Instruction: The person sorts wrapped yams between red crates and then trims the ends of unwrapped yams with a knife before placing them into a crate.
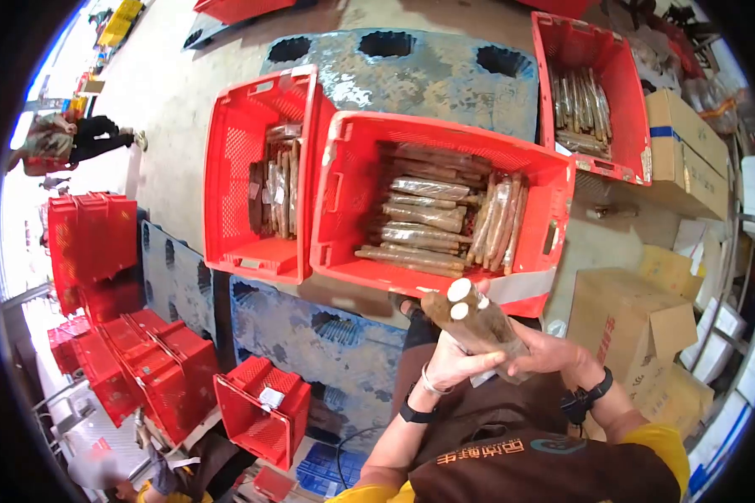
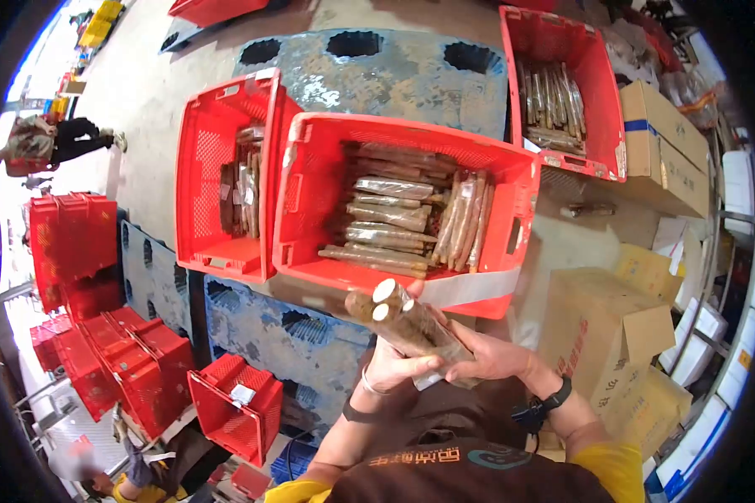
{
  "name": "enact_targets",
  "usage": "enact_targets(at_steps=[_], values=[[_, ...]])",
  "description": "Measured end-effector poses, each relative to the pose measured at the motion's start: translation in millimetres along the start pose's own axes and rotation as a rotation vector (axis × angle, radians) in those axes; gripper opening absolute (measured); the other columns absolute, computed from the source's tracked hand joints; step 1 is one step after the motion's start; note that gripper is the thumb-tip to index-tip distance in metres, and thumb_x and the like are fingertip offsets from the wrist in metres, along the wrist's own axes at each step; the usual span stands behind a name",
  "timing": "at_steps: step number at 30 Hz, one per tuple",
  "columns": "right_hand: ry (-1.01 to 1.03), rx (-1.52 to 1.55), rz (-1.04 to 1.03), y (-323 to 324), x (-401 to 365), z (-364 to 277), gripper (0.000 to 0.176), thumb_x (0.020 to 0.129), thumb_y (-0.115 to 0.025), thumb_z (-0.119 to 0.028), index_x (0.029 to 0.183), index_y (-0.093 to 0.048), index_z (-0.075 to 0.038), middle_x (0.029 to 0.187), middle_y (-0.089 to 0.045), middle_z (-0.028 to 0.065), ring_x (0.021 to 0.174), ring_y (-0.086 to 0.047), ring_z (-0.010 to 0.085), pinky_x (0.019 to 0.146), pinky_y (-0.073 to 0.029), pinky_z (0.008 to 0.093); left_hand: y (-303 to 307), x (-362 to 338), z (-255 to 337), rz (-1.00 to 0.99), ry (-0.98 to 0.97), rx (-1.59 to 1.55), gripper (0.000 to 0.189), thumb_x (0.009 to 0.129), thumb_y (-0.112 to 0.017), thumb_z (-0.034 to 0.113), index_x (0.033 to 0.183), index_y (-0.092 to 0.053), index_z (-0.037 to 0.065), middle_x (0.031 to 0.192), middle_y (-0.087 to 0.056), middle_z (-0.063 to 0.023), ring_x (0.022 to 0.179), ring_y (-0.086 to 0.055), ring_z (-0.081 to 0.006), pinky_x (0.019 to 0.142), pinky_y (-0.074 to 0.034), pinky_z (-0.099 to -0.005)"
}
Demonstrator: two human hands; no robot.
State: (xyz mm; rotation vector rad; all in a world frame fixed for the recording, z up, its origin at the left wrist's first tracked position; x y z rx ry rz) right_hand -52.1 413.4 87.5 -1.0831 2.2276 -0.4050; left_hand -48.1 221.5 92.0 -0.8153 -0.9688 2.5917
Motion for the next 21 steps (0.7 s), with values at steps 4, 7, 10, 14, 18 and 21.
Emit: enact_targets(at_steps=[4, 7, 10, 14, 18, 21], values=[[-0.021, -0.069, 0.216, -78, 58, -7, 0.080, 0.085, -0.076, -0.023, 0.146, -0.031, 0.001, 0.140, -0.049, 0.0130, 0.130, -0.043, 0.0173, 0.108, -0.035, 0.0349, 68, -50, 36, 0.121, -0.005, -0.123, 0.102, 0.071, -0.085, 0.013, 0.152, -0.022, 0.010, 0.121, -0.052, -0.0083, 0.113, -0.054, -0.0198, 0.096, -0.047, -0.0354], [-0.033, -0.237, 0.543, -132, 113, -40, 0.067, 0.082, -0.078, -0.025, 0.132, -0.043, 0.002, 0.124, -0.060, 0.0197, 0.116, -0.058, 0.0262, 0.097, -0.046, 0.0367, 74, -72, 75, 0.386, -0.187, -0.104, 0.085, 0.076, -0.080, 0.006, 0.146, -0.032, 0.002, 0.130, -0.053, -0.0075, 0.117, -0.055, -0.0187, 0.097, -0.048, -0.0338], [-0.128, -0.726, 0.808, -133, 139, -19, 0.067, 0.076, -0.081, -0.026, 0.126, -0.046, 0.001, 0.118, -0.059, 0.0278, 0.107, -0.060, 0.0411, 0.088, -0.051, 0.0426, 79, -81, 74, 0.395, -0.167, -0.108, 0.077, 0.076, -0.078, 0.001, 0.142, -0.038, 0.000, 0.129, -0.054, -0.0076, 0.117, -0.055, -0.0172, 0.095, -0.049, -0.0303], [0.089, -1.093, 0.782, -125, 145, 1, 0.077, 0.074, -0.080, -0.022, 0.135, -0.039, 0.001, 0.128, -0.054, 0.0267, 0.119, -0.055, 0.0411, 0.101, -0.045, 0.0449, 98, -67, 45, 0.503, -0.219, -0.054, 0.059, 0.078, -0.075, -0.008, 0.130, -0.047, 0.000, 0.121, -0.059, -0.0087, 0.108, -0.060, -0.0164, 0.092, -0.051, -0.0301], [0.067, -0.602, 0.319, -96, 143, -1, 0.089, 0.080, -0.075, -0.017, 0.150, -0.024, 0.000, 0.150, -0.035, 0.0193, 0.140, -0.035, 0.0301, 0.116, -0.028, 0.0395, 104, -66, 32, 0.548, -0.308, 0.000, 0.056, 0.077, -0.074, -0.009, 0.127, -0.050, -0.003, 0.120, -0.060, -0.0083, 0.108, -0.060, -0.0163, 0.096, -0.050, -0.0317], [0.104, -0.524, 0.260, -81, 137, 5, 0.091, 0.081, -0.077, -0.019, 0.151, -0.022, -0.001, 0.152, -0.033, 0.0177, 0.141, -0.033, 0.0269, 0.116, -0.027, 0.0392, 98, -68, 33, 0.504, -0.291, 0.027, 0.054, 0.077, -0.075, -0.006, 0.126, -0.052, -0.005, 0.121, -0.060, -0.0085, 0.109, -0.059, -0.0156, 0.096, -0.049, -0.0314]])
Point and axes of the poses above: each hand's wrist, its own x-axis towards the middle knuckle, its own y-axis out of the back of the hand, z = x × y, the point moved 1 cm from there along x, towards the middle knuckle
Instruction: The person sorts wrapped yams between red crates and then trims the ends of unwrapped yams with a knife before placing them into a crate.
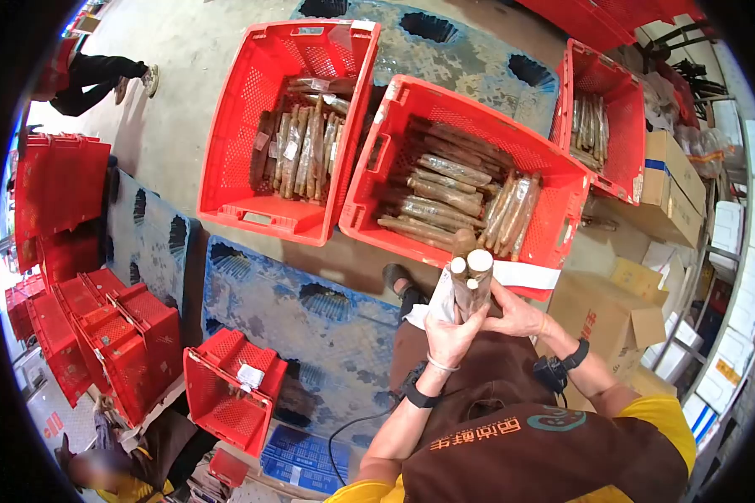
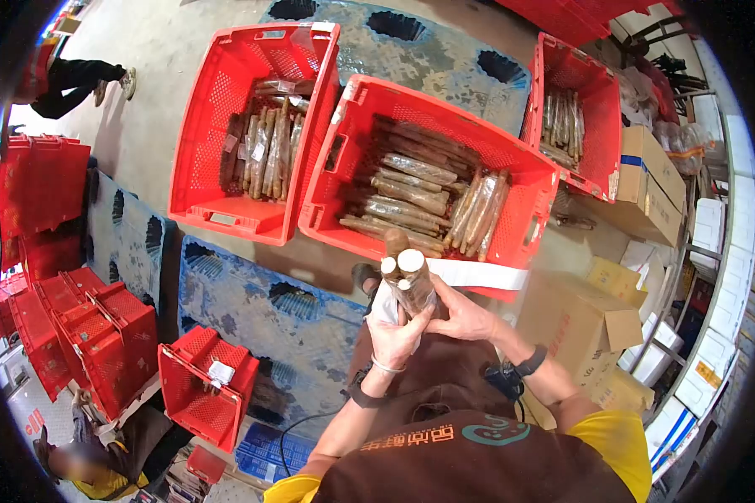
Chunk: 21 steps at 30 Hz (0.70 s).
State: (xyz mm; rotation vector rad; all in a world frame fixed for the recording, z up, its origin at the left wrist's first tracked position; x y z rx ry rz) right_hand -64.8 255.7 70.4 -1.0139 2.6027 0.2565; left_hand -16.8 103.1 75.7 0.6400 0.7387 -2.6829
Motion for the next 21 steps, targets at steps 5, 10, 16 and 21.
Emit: enact_targets(at_steps=[5, 10, 16, 21], values=[[-0.109, 0.164, -0.236, 19, 0, -10, 0.097, 0.081, -0.080, -0.024, 0.153, -0.019, -0.001, 0.152, -0.033, 0.0146, 0.139, -0.033, 0.0220, 0.116, -0.027, 0.0378, 9, -13, 19, -0.135, 0.285, 0.159, 0.050, 0.081, -0.076, 0.004, 0.126, -0.054, -0.004, 0.112, -0.065, -0.0054, 0.098, -0.061, -0.0122, 0.087, -0.052, -0.0289], [-0.205, 0.332, -0.413, 16, 13, -73, 0.091, 0.081, -0.078, -0.018, 0.151, -0.023, -0.002, 0.147, -0.040, 0.0096, 0.135, -0.038, 0.0177, 0.112, -0.032, 0.0365, 42, -38, 61, -0.014, 0.132, 0.137, 0.047, 0.089, -0.070, 0.017, 0.131, -0.055, 0.002, 0.108, -0.067, -0.0050, 0.074, -0.054, -0.0041, 0.065, -0.046, -0.0213], [-0.290, 1.001, -0.500, 2, 151, -124, 0.057, 0.089, -0.069, -0.030, 0.132, -0.045, -0.002, 0.110, -0.063, 0.0181, 0.101, -0.065, 0.0337, 0.092, -0.052, 0.0487, 209, -52, 159, 0.380, -0.255, -0.624, 0.047, 0.105, -0.037, 0.044, 0.136, -0.047, 0.010, 0.102, -0.069, -0.0071, 0.042, -0.030, -0.0007, 0.038, -0.022, -0.0184], [-0.303, 1.107, -0.357, -39, 430, -73, 0.036, 0.093, -0.063, -0.026, 0.118, -0.057, 0.000, 0.106, -0.066, 0.0169, 0.101, -0.065, 0.0323, 0.095, -0.049, 0.0496, 290, -17, 240, 0.727, -0.468, -0.125, 0.048, 0.104, -0.039, 0.042, 0.134, -0.051, 0.006, 0.117, -0.063, -0.0078, 0.065, -0.048, -0.0035, 0.058, -0.040, -0.0201]])
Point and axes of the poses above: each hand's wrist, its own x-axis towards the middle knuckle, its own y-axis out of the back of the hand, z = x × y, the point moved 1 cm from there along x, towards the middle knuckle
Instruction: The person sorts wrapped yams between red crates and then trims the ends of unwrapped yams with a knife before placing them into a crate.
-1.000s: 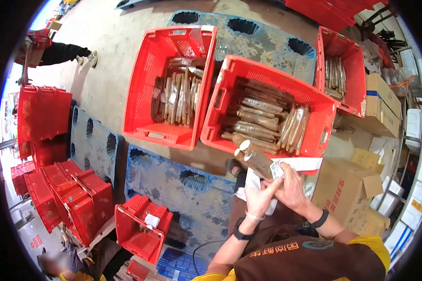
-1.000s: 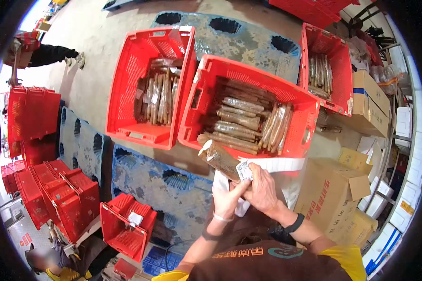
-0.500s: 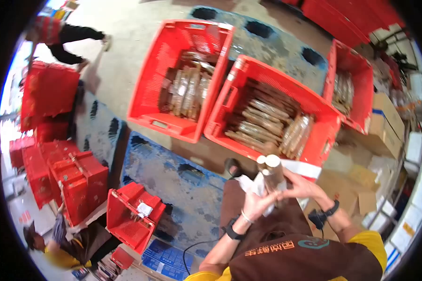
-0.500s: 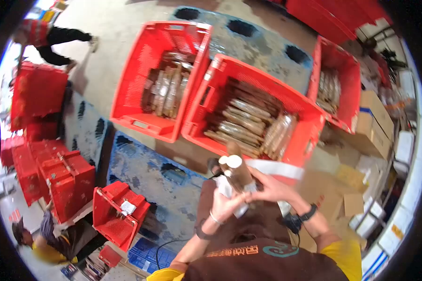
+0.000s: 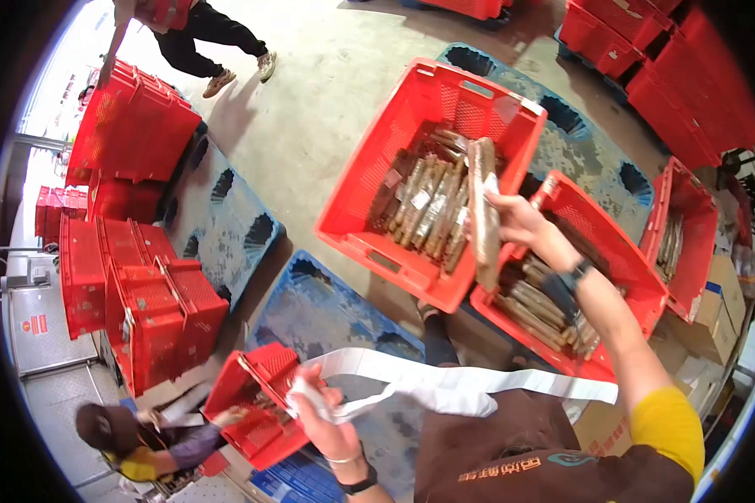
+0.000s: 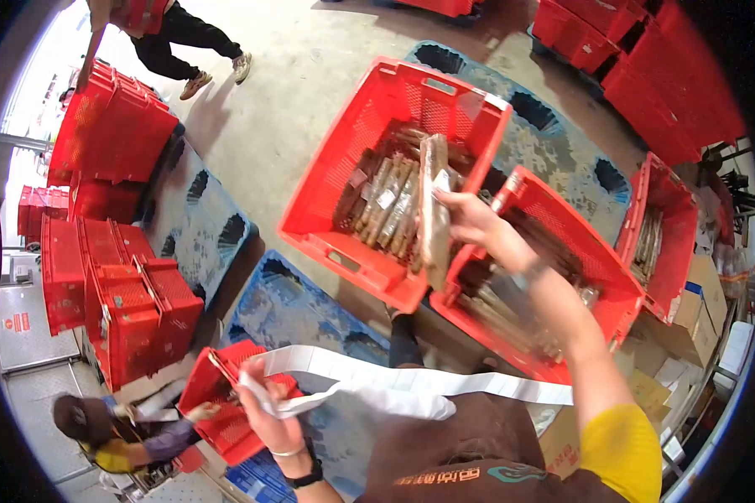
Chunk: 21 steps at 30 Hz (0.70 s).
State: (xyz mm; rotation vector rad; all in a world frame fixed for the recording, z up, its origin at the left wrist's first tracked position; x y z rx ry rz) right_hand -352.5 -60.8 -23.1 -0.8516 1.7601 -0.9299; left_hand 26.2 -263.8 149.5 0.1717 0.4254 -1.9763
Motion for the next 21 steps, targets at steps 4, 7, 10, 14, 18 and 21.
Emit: enact_targets(at_steps=[4, 7, 10, 14, 18, 21], values=[[0.149, -0.117, 0.529, 79, 242, 46, 0.021, 0.089, -0.064, -0.016, 0.107, -0.060, -0.005, 0.100, -0.067, 0.0107, 0.095, -0.065, 0.0270, 0.088, -0.054, 0.0485, -21, 64, -24, 0.010, 0.290, 0.164, 0.028, 0.096, -0.050, 0.011, 0.118, -0.059, -0.004, 0.090, -0.068, -0.0105, 0.080, -0.063, -0.0184, 0.075, -0.050, -0.0318], [0.295, -0.094, 0.459, 160, 356, 103, 0.014, 0.089, -0.059, -0.020, 0.101, -0.060, -0.012, 0.086, -0.063, 0.0038, 0.078, -0.062, 0.0191, 0.068, -0.052, 0.0395, -7, 84, -25, -0.250, 0.446, 0.858, 0.024, 0.097, -0.053, 0.011, 0.106, -0.064, -0.009, 0.095, -0.069, -0.0166, 0.093, -0.065, -0.0259, 0.087, -0.052, -0.0370], [0.655, -0.456, 0.700, 146, 373, 114, 0.031, 0.085, -0.063, -0.025, 0.110, -0.061, -0.007, 0.096, -0.066, 0.0063, 0.091, -0.063, 0.0239, 0.079, -0.050, 0.0428, -13, 90, -55, -0.110, 0.669, 0.443, 0.026, 0.099, -0.054, 0.015, 0.113, -0.064, -0.004, 0.082, -0.064, -0.0069, 0.081, -0.062, -0.0191, 0.073, -0.052, -0.0347], [0.055, -1.134, 0.966, 124, 340, 95, 0.055, 0.087, -0.067, -0.040, 0.119, -0.055, 0.003, 0.104, -0.067, 0.0223, 0.093, -0.067, 0.0294, 0.081, -0.053, 0.0428, -21, 97, -80, -0.486, 1.077, 0.622, 0.033, 0.098, -0.055, 0.018, 0.123, -0.059, -0.003, 0.094, -0.067, -0.0111, 0.088, -0.066, -0.0207, 0.079, -0.054, -0.0305], [0.504, -1.095, 0.310, 36, 138, 77, 0.035, 0.097, -0.058, -0.027, 0.123, -0.059, -0.003, 0.104, -0.070, 0.0116, 0.095, -0.068, 0.0234, 0.086, -0.052, 0.0371, -84, 76, -114, -0.733, 1.007, 0.543, 0.017, 0.095, -0.057, 0.001, 0.106, -0.068, -0.007, 0.099, -0.072, -0.0138, 0.078, -0.067, -0.0136, 0.066, -0.052, -0.0249], [0.300, -0.740, 0.284, 13, -26, 81, 0.023, 0.098, -0.058, -0.015, 0.116, -0.064, -0.003, 0.098, -0.069, 0.0044, 0.089, -0.065, 0.0138, 0.084, -0.052, 0.0309, -126, 46, -125, -0.780, 1.051, 0.555, 0.020, 0.098, -0.057, 0.008, 0.106, -0.070, -0.006, 0.096, -0.073, -0.0119, 0.079, -0.068, -0.0134, 0.068, -0.053, -0.0250]])
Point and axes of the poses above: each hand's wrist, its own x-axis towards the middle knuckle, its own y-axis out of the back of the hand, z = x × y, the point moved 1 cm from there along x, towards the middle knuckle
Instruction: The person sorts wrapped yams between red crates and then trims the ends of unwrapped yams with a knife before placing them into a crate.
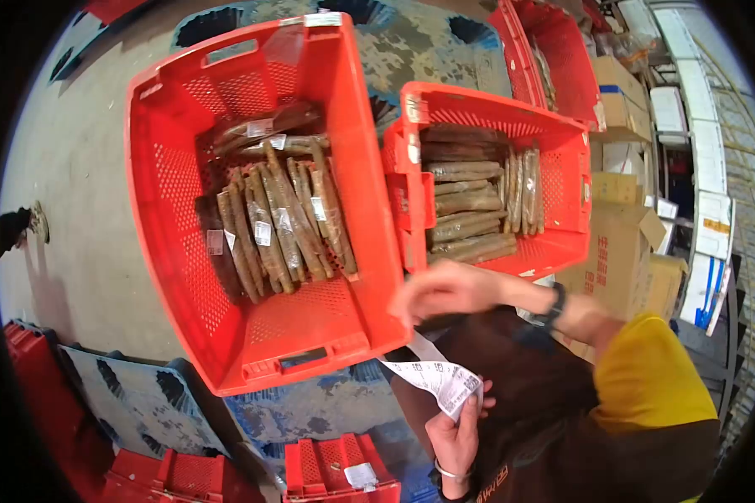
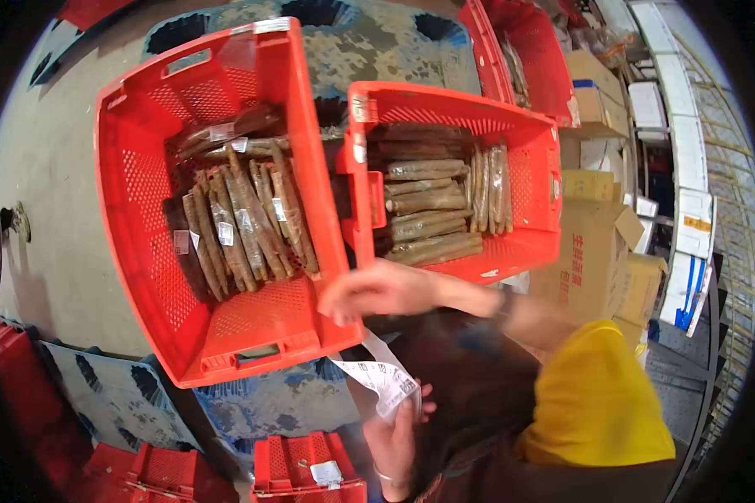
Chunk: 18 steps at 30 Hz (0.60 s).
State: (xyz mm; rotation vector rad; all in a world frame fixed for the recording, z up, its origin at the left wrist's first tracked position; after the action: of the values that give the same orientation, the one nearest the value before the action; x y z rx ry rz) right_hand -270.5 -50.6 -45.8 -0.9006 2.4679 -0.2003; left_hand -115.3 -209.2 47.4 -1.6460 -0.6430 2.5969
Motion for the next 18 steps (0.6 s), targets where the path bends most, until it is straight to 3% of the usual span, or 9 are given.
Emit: enact_targets(at_steps=[1, 2, 3, 5, 10, 13, 15, 16, 18], values=[[0.112, -0.180, -0.069, 9, -39, -3, 0.026, 0.095, -0.063, -0.017, 0.117, -0.065, -0.004, 0.106, -0.068, 0.0059, 0.102, -0.062, 0.0168, 0.091, -0.049, 0.0334, -16, 5, -4, 0.015, 0.007, 0.019, 0.020, 0.098, -0.057, 0.008, 0.106, -0.070, -0.006, 0.096, -0.073, -0.0119, 0.079, -0.068, -0.0134, 0.068, -0.053, -0.0250], [0.184, -0.161, -0.128, 11, -72, -5, 0.037, 0.088, -0.071, -0.021, 0.120, -0.064, -0.004, 0.118, -0.064, 0.0083, 0.115, -0.056, 0.0283, 0.098, -0.045, 0.0415, -32, 8, -10, 0.063, -0.020, 0.038, 0.020, 0.098, -0.058, 0.009, 0.105, -0.070, -0.006, 0.094, -0.073, -0.0108, 0.079, -0.067, -0.0124, 0.068, -0.052, -0.0247], [0.226, -0.174, -0.183, 11, -98, -3, 0.043, 0.085, -0.072, -0.023, 0.123, -0.063, -0.006, 0.122, -0.062, 0.0065, 0.118, -0.054, 0.0281, 0.099, -0.042, 0.0430, -46, 12, -17, 0.112, -0.050, 0.061, 0.021, 0.098, -0.059, 0.011, 0.104, -0.071, -0.005, 0.091, -0.074, -0.0096, 0.078, -0.066, -0.0115, 0.067, -0.052, -0.0244], [0.315, -0.392, -0.212, 20, -135, -4, 0.045, 0.084, -0.073, -0.023, 0.124, -0.063, -0.005, 0.120, -0.063, 0.0065, 0.118, -0.053, 0.0274, 0.099, -0.042, 0.0434, -66, 16, -42, 0.137, -0.085, 0.313, 0.021, 0.098, -0.061, 0.013, 0.095, -0.073, -0.004, 0.082, -0.072, -0.0051, 0.077, -0.063, -0.0077, 0.066, -0.049, -0.0242], [0.404, -0.323, -0.156, 60, -216, 26, 0.035, 0.092, -0.063, -0.022, 0.123, -0.063, -0.005, 0.116, -0.066, 0.0102, 0.109, -0.060, 0.0288, 0.097, -0.044, 0.0429, -151, 13, -85, 0.084, -0.031, 0.027, 0.027, 0.100, -0.053, 0.014, 0.111, -0.064, -0.008, 0.097, -0.070, -0.0148, 0.084, -0.069, -0.0204, 0.074, -0.056, -0.0300], [0.126, -0.136, -0.162, 83, -263, 52, 0.027, 0.095, -0.059, -0.016, 0.115, -0.068, -0.002, 0.109, -0.069, 0.0114, 0.104, -0.064, 0.0276, 0.092, -0.049, 0.0377, -183, 21, -126, -0.006, 0.094, -0.066, 0.029, 0.101, -0.052, 0.015, 0.115, -0.062, -0.009, 0.102, -0.070, -0.0179, 0.089, -0.069, -0.0228, 0.077, -0.057, -0.0329], [-0.315, 0.024, -0.293, 106, -277, 58, 0.025, 0.097, -0.055, -0.015, 0.110, -0.069, 0.001, 0.106, -0.071, 0.0124, 0.100, -0.066, 0.0208, 0.091, -0.050, 0.0347, -194, 23, -152, -0.159, 0.143, -0.089, 0.031, 0.102, -0.050, 0.015, 0.123, -0.061, -0.006, 0.111, -0.069, -0.0170, 0.099, -0.069, -0.0232, 0.086, -0.057, -0.0343], [-0.212, 0.025, -0.279, 123, -277, 76, 0.028, 0.099, -0.055, -0.018, 0.110, -0.068, 0.003, 0.104, -0.071, 0.0132, 0.101, -0.065, 0.0152, 0.091, -0.050, 0.0330, -197, 20, -163, -0.221, 0.186, -0.029, 0.032, 0.102, -0.051, 0.016, 0.124, -0.060, -0.005, 0.112, -0.069, -0.0154, 0.099, -0.068, -0.0219, 0.086, -0.056, -0.0337], [-0.174, 0.169, 0.072, 154, -258, 103, 0.025, 0.099, -0.054, -0.014, 0.110, -0.069, 0.002, 0.108, -0.072, 0.0106, 0.099, -0.065, 0.0133, 0.088, -0.052, 0.0309, -200, 18, -184, -0.323, 0.284, 0.050, 0.033, 0.102, -0.052, 0.019, 0.126, -0.060, -0.002, 0.114, -0.069, -0.0113, 0.101, -0.067, -0.0185, 0.087, -0.055, -0.0319]])
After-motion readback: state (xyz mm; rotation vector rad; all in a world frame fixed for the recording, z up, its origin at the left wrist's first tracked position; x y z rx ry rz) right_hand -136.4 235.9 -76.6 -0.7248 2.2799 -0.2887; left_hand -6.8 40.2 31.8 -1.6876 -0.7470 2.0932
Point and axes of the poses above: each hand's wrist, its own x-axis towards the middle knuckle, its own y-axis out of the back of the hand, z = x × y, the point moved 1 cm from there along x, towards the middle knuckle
